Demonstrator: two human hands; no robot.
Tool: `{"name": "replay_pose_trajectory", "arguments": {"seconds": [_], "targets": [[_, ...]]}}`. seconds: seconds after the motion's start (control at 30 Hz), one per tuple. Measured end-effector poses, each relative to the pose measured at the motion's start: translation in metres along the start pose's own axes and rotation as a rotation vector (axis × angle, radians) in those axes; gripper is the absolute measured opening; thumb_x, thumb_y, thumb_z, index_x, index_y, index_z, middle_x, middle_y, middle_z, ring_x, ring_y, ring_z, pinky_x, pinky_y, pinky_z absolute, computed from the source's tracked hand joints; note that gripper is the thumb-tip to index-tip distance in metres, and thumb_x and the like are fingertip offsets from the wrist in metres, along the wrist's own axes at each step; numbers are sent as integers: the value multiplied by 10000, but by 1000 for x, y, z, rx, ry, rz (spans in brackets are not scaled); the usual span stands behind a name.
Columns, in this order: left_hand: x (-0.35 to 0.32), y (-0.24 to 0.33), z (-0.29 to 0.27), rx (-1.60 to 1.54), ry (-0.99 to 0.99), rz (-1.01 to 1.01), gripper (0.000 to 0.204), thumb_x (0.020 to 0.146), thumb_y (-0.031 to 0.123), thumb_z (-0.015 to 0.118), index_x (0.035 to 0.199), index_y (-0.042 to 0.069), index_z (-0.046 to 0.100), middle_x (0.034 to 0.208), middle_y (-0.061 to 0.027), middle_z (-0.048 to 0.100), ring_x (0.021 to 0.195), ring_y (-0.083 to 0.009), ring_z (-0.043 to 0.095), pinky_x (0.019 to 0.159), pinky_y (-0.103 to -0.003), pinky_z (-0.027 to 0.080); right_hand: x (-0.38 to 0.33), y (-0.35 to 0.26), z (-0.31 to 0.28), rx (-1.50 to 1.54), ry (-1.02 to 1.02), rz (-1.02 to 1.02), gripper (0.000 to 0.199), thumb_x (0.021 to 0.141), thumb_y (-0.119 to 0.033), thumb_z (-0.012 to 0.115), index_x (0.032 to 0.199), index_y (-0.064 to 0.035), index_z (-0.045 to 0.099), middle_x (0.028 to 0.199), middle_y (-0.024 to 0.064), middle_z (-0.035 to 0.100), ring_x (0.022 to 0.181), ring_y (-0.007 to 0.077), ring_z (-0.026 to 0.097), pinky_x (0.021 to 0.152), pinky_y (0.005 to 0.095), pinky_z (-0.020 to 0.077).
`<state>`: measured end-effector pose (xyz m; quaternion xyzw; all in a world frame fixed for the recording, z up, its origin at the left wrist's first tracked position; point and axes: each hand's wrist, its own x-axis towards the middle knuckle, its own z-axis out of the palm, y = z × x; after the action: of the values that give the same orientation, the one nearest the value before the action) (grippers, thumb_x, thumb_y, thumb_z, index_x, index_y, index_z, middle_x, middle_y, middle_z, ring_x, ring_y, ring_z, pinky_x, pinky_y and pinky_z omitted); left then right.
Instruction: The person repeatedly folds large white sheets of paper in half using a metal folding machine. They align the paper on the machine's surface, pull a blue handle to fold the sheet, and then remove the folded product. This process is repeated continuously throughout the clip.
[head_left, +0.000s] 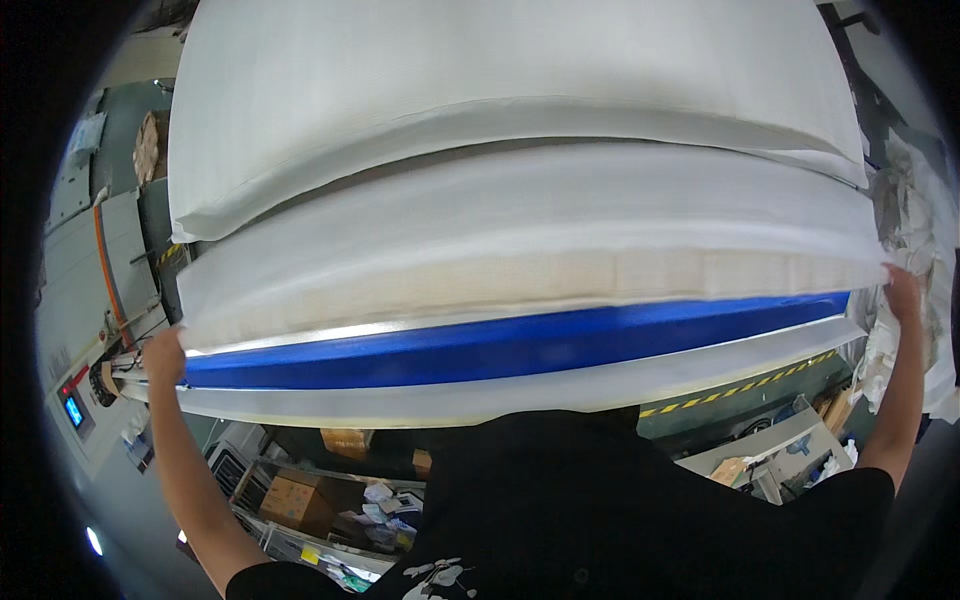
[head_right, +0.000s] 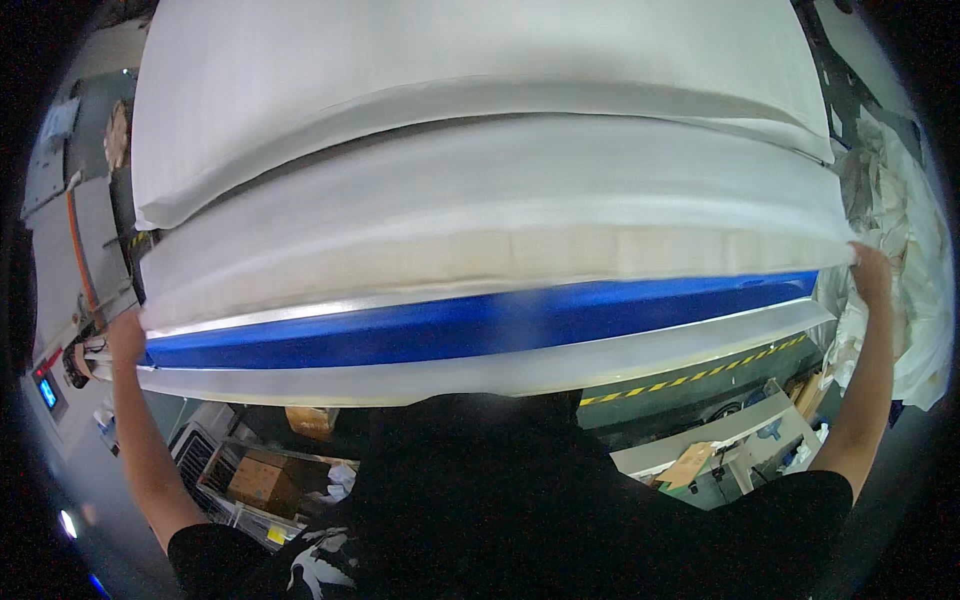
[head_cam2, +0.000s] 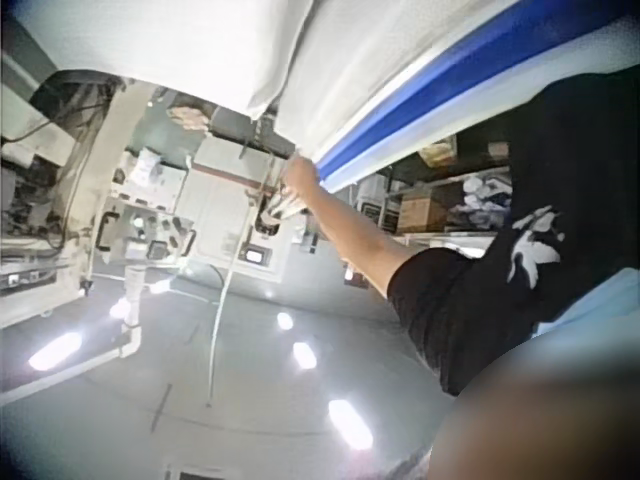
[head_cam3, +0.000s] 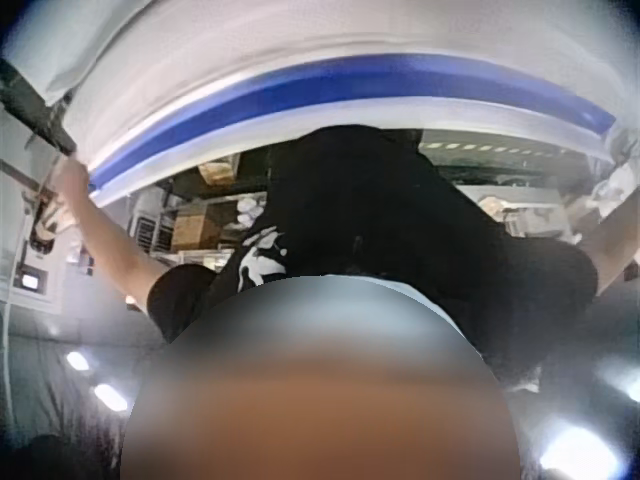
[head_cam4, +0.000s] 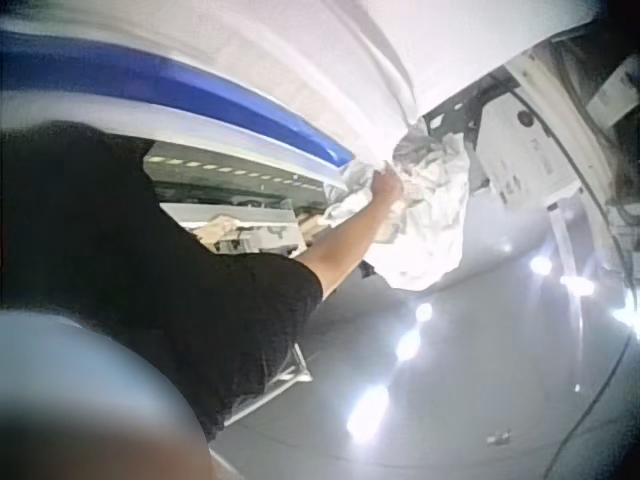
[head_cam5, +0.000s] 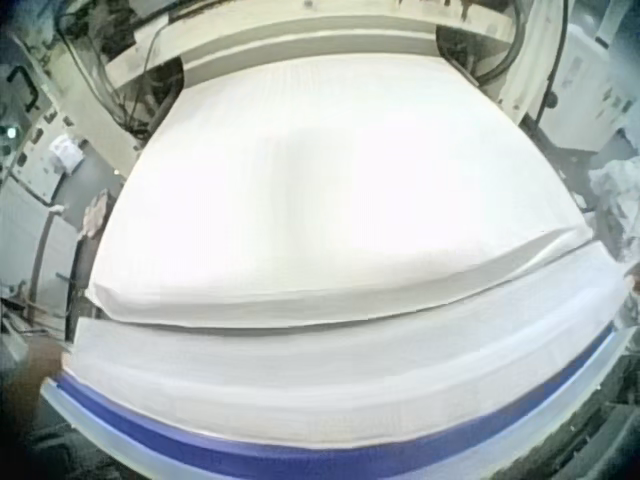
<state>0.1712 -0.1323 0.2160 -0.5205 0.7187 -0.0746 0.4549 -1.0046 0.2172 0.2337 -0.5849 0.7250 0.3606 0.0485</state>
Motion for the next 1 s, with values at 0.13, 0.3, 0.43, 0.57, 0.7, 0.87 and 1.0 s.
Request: {"name": "replay_pose_trajectory", "arguments": {"seconds": [0.13, 0.3, 0.43, 0.57, 0.7, 0.87, 1.0], "targets": [[-37, 51, 34, 136, -442, 89, 336, 790, 123, 548, 1112, 170, 632, 1136, -62, 632, 1067, -232, 596, 964, -507, 394, -32, -59, 5, 33, -137, -58, 271, 748, -104, 577, 1001, -145, 668, 893, 125, 671, 845, 327, 634, 789, 430, 490], [-45, 96, 66, 228, -556, 152, 208, 790, 145, 588, 966, 142, 699, 1097, -61, 657, 1051, -254, 610, 950, -471, 416, -55, -92, 43, -116, -362, -105, 197, 762, -129, 571, 913, -145, 698, 855, 120, 670, 827, 324, 635, 770, 443, 492], [-39, 94, 94, 221, -589, 213, 188, 781, 162, 582, 909, 101, 705, 1019, -91, 676, 984, -273, 632, 855, -449, 478, -58, -95, 85, -149, -340, -165, 153, 785, -158, 550, 788, -89, 687, 817, 137, 667, 813, 326, 636, 742, 447, 498], [-7, 118, 117, 117, -593, 112, 303, 862, 320, 504, 953, 128, 720, 1008, -103, 690, 962, -265, 643, 771, -456, 472, -73, -39, 156, -342, -446, -215, 173, 821, -171, 512, 751, -110, 658, 792, 105, 636, 779, 293, 615, 708, 440, 465], [-15, 111, 90, 167, -692, 99, 215, 804, 193, 596, 940, 81, 719, 1022, -149, 676, 956, -336, 644, 809, -406, 501, -55, -67, 149, -216, -422, -125, 107, 765, -55, 540, 774, -75, 645, 829, 137, 625, 866, 317, 598, 769, 461, 469], [-10, 95, 74, 131, -687, -202, 395, 871, 322, 563, 1191, 99, 624, 1321, -107, 532, 1213, -295, 513, 963, -478, 407, -66, -62, 158, -80, -266, -96, 76, 734, -35, 550, 753, -50, 622, 822, 155, 619, 838, 364, 587, 761, 495, 461], [0, 73, 46, 5, -503, -449, 336, 839, 211, 574, 1155, 105, 624, 1174, -111, 621, 1096, -292, 589, 883, -453, 469, -80, -50, 171, -68, -258, -114, 107, 774, -93, 532, 805, -60, 628, 813, 130, 606, 852, 335, 576, 763, 453, 470]]}}
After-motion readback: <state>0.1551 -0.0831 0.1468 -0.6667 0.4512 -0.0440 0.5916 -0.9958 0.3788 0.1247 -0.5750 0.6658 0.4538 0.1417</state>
